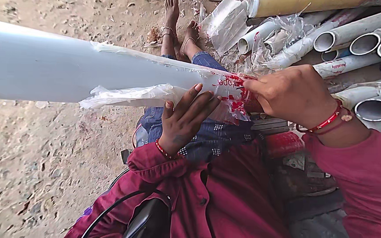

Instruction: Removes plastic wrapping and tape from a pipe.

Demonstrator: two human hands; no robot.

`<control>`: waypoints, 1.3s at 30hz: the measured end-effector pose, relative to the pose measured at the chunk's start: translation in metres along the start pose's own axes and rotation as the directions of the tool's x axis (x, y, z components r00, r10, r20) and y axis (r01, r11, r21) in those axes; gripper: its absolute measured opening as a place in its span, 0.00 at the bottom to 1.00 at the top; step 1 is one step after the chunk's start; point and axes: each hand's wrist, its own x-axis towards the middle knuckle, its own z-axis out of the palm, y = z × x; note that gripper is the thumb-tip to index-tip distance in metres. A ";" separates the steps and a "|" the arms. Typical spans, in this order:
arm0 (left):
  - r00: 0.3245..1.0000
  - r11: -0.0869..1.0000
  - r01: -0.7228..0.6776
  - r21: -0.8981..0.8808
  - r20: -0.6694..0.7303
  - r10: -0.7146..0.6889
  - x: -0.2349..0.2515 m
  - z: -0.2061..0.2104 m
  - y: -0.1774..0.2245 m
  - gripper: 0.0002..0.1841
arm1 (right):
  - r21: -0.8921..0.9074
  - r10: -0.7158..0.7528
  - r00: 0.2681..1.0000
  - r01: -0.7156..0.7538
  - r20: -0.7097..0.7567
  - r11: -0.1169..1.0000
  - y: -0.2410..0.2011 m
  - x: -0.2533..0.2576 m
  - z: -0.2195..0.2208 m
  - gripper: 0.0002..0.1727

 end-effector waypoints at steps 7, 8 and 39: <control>0.978 0.978 0.089 0.191 0.172 -0.122 0.041 -0.036 0.024 0.32 | 0.031 0.067 0.997 -0.066 -0.035 0.997 0.008 -0.026 0.009 0.12; 0.969 0.971 0.120 0.205 0.187 -0.159 0.044 -0.038 0.027 0.36 | 0.075 0.117 0.990 -0.112 -0.072 0.991 0.008 -0.027 0.011 0.13; 0.986 1.000 -0.028 0.001 -0.163 0.028 0.000 0.006 0.007 0.04 | 0.382 0.519 0.722 -0.367 -0.457 0.848 0.002 0.006 0.073 0.16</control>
